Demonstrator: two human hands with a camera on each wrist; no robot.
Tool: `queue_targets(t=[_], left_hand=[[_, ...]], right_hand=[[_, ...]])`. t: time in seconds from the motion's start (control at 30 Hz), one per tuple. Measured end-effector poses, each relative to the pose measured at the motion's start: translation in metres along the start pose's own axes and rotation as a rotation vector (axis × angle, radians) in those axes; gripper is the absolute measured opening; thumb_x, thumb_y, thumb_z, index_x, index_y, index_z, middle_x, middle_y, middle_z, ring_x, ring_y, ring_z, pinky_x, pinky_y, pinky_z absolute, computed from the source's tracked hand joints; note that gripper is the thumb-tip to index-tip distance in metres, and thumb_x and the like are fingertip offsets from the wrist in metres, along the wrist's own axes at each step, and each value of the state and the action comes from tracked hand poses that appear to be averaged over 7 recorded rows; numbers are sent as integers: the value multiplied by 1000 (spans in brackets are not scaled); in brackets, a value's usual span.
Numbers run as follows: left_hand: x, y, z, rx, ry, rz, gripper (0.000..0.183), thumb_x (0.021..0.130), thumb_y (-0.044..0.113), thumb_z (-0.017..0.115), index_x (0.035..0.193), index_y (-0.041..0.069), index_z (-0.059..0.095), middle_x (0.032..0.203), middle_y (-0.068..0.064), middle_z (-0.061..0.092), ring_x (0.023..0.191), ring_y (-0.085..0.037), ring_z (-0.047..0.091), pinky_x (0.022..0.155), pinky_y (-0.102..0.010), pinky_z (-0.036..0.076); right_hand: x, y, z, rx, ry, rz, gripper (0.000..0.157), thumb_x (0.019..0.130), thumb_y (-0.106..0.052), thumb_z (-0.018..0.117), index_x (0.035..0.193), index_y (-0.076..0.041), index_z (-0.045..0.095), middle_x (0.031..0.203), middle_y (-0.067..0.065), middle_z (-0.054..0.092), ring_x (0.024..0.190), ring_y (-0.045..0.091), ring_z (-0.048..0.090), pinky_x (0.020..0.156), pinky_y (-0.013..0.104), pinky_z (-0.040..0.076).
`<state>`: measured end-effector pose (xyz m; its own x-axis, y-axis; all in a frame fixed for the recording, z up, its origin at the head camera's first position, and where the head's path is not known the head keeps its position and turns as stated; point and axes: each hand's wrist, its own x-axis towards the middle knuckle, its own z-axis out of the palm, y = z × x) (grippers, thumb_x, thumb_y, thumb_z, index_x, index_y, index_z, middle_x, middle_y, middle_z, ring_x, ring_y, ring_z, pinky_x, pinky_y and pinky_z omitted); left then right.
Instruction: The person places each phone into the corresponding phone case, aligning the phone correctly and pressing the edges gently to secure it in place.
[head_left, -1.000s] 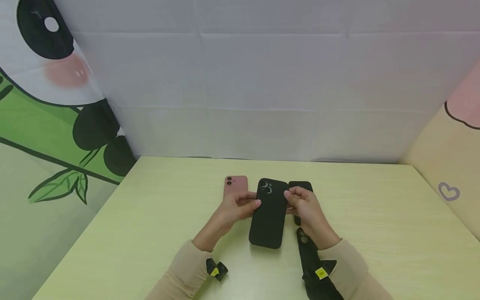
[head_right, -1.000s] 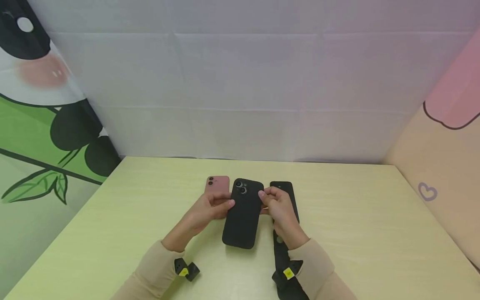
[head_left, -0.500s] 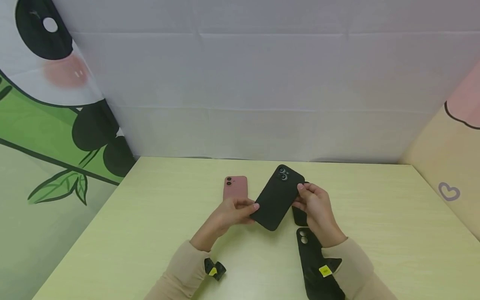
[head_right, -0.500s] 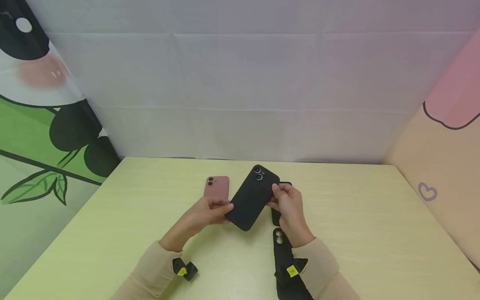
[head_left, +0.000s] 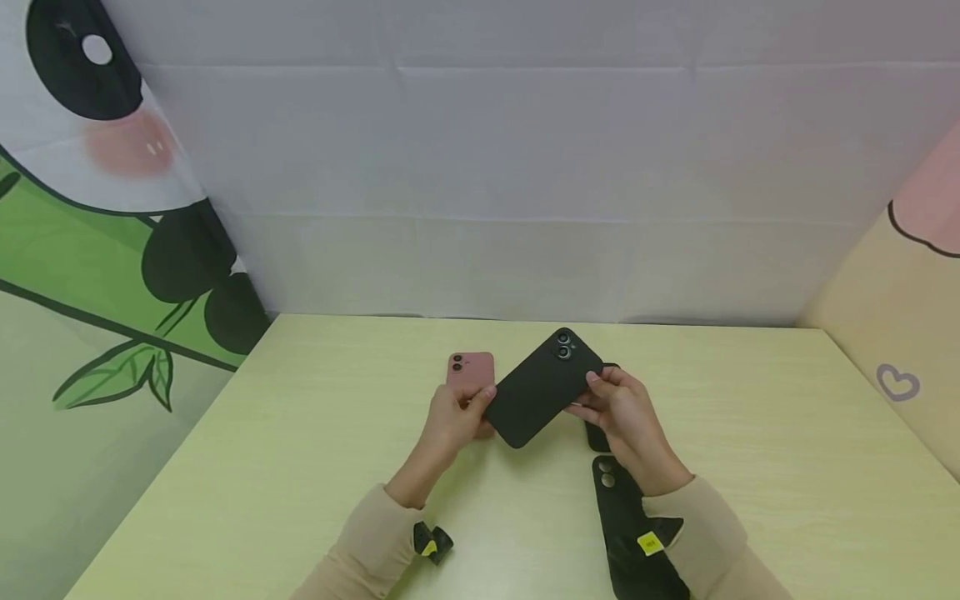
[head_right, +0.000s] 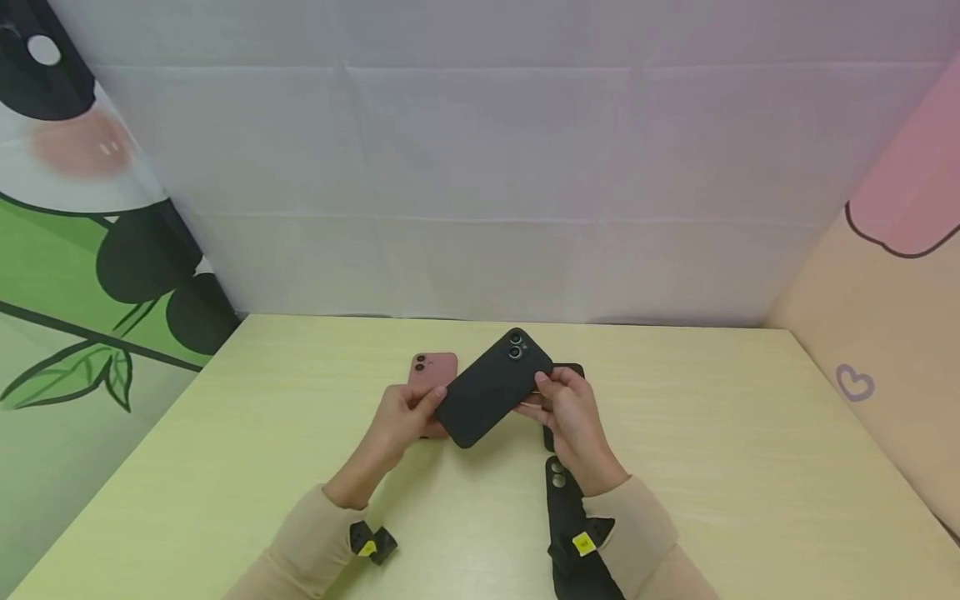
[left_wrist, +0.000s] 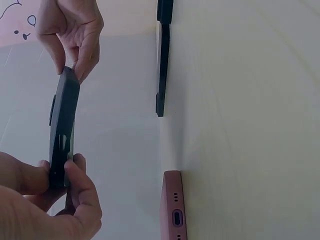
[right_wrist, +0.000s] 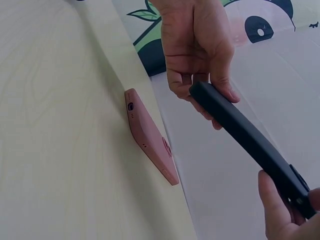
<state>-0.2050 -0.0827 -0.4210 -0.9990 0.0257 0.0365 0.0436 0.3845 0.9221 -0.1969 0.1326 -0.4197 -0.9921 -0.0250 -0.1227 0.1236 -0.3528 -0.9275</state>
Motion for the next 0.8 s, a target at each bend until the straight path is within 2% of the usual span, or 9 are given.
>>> queue_targets(t=[0.1,0.17,0.27,0.43,0.5,0.67,0.8], left_hand=[[-1,1,0,68,55,54,25,89,14,58,72,-2,65,57,2,47,53,-9,44,44,-22,35],[-1,2,0,90,72,69,25,89,13,59,69,-2,64,56,2,44,53,-9,41,44,-21,32],[-1,2,0,113,80,81,25,89,13,59,69,-2,64,54,3,42,52,-9,39,43,-21,31],[0,1,0,154,84,114,26,89,12,59,68,-2,64,52,4,40,50,-8,39,43,-21,32],[0,1,-1,173,87,127,26,88,12,59,67,-1,63,51,4,40,50,-8,39,43,-21,32],[0,2,-2,197,94,168,27,88,13,60,64,0,61,51,4,40,50,-8,39,44,-21,31],[1,2,-4,142,72,167,26,89,16,60,68,1,62,54,3,44,53,-8,41,46,-20,34]], right_hand=[[0,-1,0,6,-28,6,6,96,-6,41,95,-1,43,79,3,55,69,15,59,75,32,55],[-1,-1,-1,13,-50,10,6,95,-8,42,95,-1,43,79,3,58,70,15,60,75,32,55],[-1,-2,-2,9,-71,14,11,95,-11,44,100,-1,44,78,2,60,70,15,63,75,33,55],[-1,-3,-3,-47,-97,18,37,96,-20,46,122,6,40,85,-1,61,72,14,64,73,31,55],[-1,-3,-3,-67,-105,19,42,97,-21,45,126,8,38,87,-1,61,73,13,64,74,30,55],[-1,-3,-3,-100,-84,1,40,97,-18,44,124,10,40,86,-2,64,73,14,67,73,30,55],[-1,-3,-1,-90,-21,-17,36,97,-14,45,122,12,43,82,-3,65,71,13,67,70,30,55]])
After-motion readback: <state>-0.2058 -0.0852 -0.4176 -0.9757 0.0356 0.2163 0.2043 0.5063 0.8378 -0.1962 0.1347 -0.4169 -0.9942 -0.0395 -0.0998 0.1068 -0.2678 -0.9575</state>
